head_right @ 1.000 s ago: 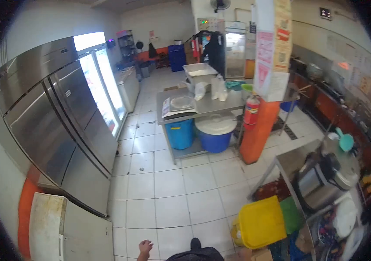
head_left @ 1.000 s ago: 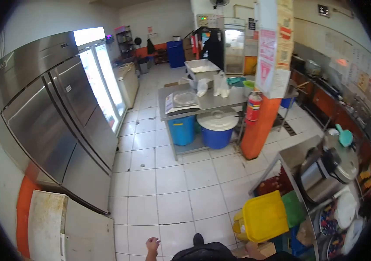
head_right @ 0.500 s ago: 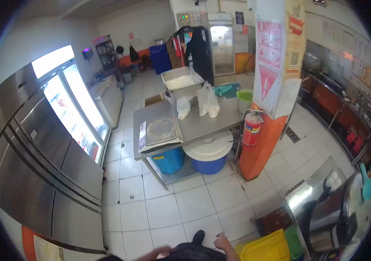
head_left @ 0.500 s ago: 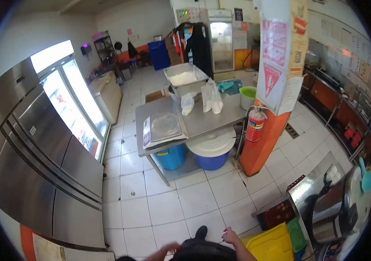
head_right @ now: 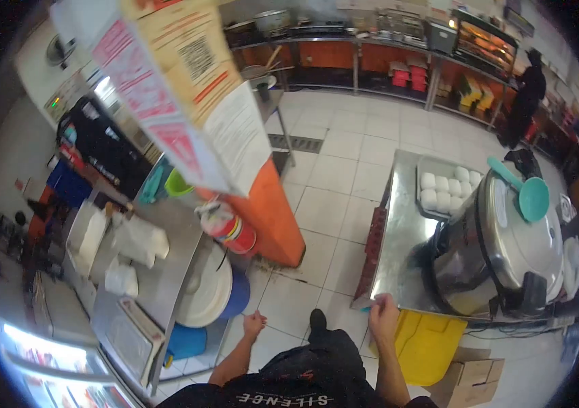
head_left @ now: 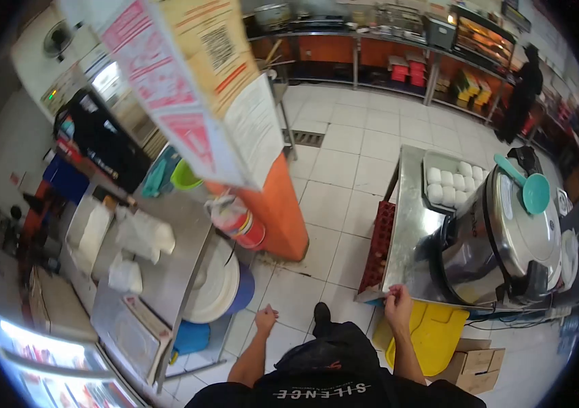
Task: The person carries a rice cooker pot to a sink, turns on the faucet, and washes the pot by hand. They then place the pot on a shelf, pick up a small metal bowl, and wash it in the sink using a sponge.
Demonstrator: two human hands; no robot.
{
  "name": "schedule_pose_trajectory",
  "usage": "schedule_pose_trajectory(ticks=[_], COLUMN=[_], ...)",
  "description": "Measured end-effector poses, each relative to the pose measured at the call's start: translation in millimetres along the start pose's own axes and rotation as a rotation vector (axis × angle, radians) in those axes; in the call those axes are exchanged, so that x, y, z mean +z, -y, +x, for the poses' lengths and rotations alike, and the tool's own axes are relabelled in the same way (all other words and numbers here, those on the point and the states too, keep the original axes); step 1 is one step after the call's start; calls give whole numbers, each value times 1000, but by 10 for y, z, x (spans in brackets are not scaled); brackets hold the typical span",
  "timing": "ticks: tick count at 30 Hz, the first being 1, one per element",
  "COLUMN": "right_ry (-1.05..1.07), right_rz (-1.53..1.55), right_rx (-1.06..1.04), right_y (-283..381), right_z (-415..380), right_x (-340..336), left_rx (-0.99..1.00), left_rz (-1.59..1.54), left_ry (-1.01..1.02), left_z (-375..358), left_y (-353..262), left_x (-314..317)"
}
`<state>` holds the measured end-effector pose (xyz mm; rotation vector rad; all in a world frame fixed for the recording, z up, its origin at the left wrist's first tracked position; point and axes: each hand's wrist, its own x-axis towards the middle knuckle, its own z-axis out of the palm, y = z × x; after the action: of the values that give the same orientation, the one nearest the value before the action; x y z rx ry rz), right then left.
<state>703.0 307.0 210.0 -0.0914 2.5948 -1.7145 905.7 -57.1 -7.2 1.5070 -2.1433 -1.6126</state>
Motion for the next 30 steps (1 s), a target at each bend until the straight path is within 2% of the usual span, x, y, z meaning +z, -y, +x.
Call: schedule_pose_trajectory(ticks=[1,2,4,5,6,7,9,10,12,13,14,15,16,17,18,19,20,21,23,25,27,30], right_ry=[-10,-25,-57,-91,-128,-207,-172,-153,-239,-169,-71,-105,-129,-226,-434,-149,53,199,183,149,148,167], right_rz=[2,11,-91,-162,-239,-342,-601,-726,-899,-831,-875,-831,-943,-1115,-1324,-1390,-1366,-1335,-1184,-1034,-904,-716], right_rx=[-9,-30,-85,-141,-204,-172,1,91,31,170,396,427,334,409,146,-46,-139,-118,131,329,447,547], right_y=[250,426,492,485,474,425,324,240,-110,-39,-5,-34,-287,-286,-364,-388,-381,-377,-441,-553,-653,-864], right_z=[208,491,1036,1314,1626,1851,2251,2430,2634,2703,2776,2794,2790,2807,2726,2729,2834,3051,3693,4456,5219,6380], right_x=[28,98,259,336,392,469,557,616,759,768,822,862,922,994,1057,796,650,576,611,774,970,1291], left_rx=[-32,69,43,115,164,213,324,227,121,113,98,132,286,179,91,29,55,83,-10,-30,28,117], left_rz=[-28,311,888,1016,961,899,768,761,561,575,578,452,178,398,649,887,813,740,578,430,317,244], left_ry=[25,183,567,563,612,660,775,825,752,636,528,397,280,360,466,594,550,508,474,351,435,658], left_z=[114,348,593,726,1002,1332,1911,2185,3113,3363,3585,4221,4420,4633,4564,4048,4273,4495,4645,5096,5202,5961], left_y=[-57,46,-250,-473,-739,-1035,-1679,-2050,-1969,-2155,-2308,-1857,-1890,-2106,-2695,-3943,-4019,-4101,-4769,-4736,-5310,-5606], left_x=[216,420,861,1036,1168,1283,1458,1547,1996,2170,2354,2770,3029,3114,3040,2671,2888,3102,3335,4021,4228,4655])
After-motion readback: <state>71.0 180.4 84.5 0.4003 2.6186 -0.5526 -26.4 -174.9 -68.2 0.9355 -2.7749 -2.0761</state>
